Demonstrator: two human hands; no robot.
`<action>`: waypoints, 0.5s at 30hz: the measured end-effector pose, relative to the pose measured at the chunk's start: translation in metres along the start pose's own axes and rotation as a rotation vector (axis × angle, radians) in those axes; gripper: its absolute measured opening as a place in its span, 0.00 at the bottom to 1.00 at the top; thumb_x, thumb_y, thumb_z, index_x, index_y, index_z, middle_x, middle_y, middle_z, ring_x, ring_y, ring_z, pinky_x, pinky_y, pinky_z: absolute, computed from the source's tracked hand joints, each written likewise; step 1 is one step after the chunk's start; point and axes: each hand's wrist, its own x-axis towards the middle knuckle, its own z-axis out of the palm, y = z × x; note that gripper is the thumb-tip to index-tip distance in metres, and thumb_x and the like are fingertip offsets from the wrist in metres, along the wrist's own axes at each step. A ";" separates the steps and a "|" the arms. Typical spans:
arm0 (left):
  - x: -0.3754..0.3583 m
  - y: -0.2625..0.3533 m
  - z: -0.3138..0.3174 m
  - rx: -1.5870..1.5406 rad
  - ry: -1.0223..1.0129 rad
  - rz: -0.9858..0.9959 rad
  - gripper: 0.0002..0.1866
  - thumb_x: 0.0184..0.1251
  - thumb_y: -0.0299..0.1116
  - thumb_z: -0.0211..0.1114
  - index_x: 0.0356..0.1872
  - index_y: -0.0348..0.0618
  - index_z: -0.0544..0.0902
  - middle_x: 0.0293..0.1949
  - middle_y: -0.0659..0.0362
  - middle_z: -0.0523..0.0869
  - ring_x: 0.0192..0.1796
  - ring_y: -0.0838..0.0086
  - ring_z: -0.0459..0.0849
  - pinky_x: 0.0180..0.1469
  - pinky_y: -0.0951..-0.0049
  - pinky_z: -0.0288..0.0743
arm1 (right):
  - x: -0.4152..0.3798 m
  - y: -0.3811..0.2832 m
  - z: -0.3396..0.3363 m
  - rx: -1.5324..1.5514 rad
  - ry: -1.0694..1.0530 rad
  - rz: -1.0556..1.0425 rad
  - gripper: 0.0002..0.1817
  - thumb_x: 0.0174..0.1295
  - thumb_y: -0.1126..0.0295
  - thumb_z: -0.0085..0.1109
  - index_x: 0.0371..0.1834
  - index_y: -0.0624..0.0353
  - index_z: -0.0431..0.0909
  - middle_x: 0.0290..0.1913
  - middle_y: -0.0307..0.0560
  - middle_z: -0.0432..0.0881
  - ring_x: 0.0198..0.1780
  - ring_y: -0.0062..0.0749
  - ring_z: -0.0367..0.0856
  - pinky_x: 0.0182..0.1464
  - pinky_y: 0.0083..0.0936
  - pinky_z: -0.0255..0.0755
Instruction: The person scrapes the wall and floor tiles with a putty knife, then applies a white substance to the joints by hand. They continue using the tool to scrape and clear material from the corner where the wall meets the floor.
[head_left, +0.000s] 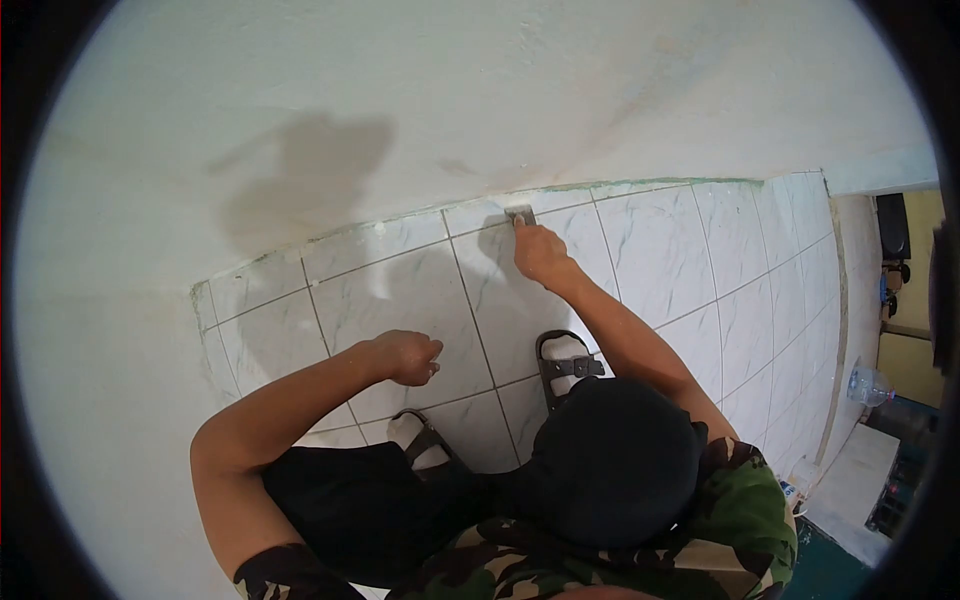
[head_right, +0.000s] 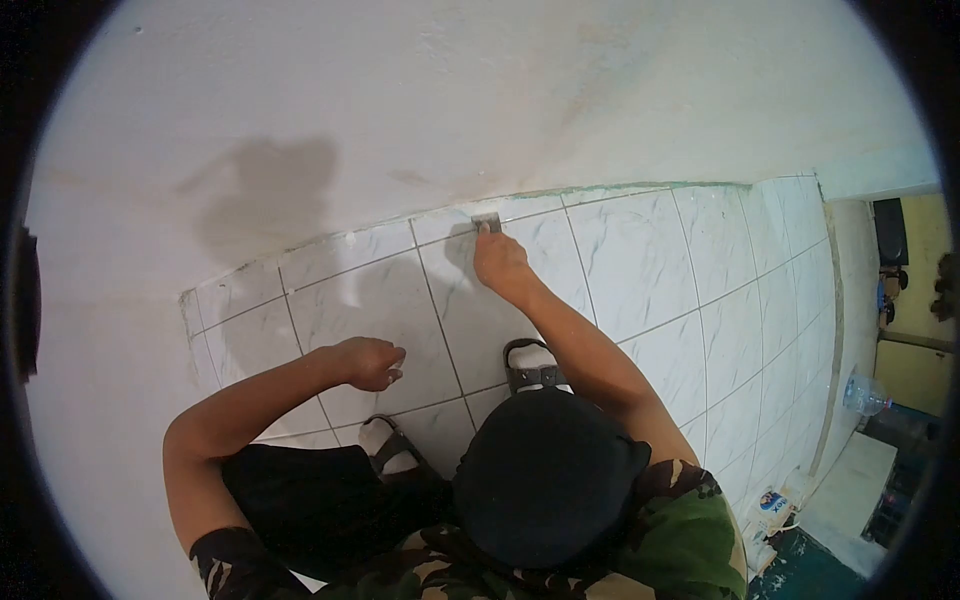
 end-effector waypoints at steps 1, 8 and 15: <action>-0.002 0.001 0.000 -0.002 0.017 0.007 0.15 0.66 0.41 0.57 0.42 0.37 0.76 0.38 0.44 0.81 0.46 0.49 0.80 0.50 0.53 0.73 | 0.001 -0.001 0.002 0.000 0.007 -0.004 0.22 0.66 0.72 0.39 0.61 0.75 0.65 0.43 0.67 0.82 0.46 0.56 0.83 0.49 0.41 0.78; -0.004 -0.004 0.002 0.011 -0.019 -0.004 0.15 0.67 0.41 0.55 0.42 0.38 0.76 0.40 0.45 0.81 0.47 0.50 0.80 0.51 0.53 0.72 | 0.002 -0.006 0.005 -0.013 0.007 0.007 0.23 0.65 0.73 0.39 0.63 0.73 0.63 0.43 0.68 0.82 0.46 0.56 0.83 0.49 0.41 0.77; -0.004 0.003 -0.003 0.003 -0.069 -0.059 0.15 0.67 0.41 0.55 0.43 0.38 0.76 0.41 0.45 0.81 0.49 0.51 0.79 0.52 0.54 0.72 | 0.010 -0.008 -0.002 0.009 -0.021 0.038 0.22 0.67 0.72 0.38 0.61 0.74 0.65 0.46 0.67 0.81 0.49 0.54 0.82 0.50 0.41 0.77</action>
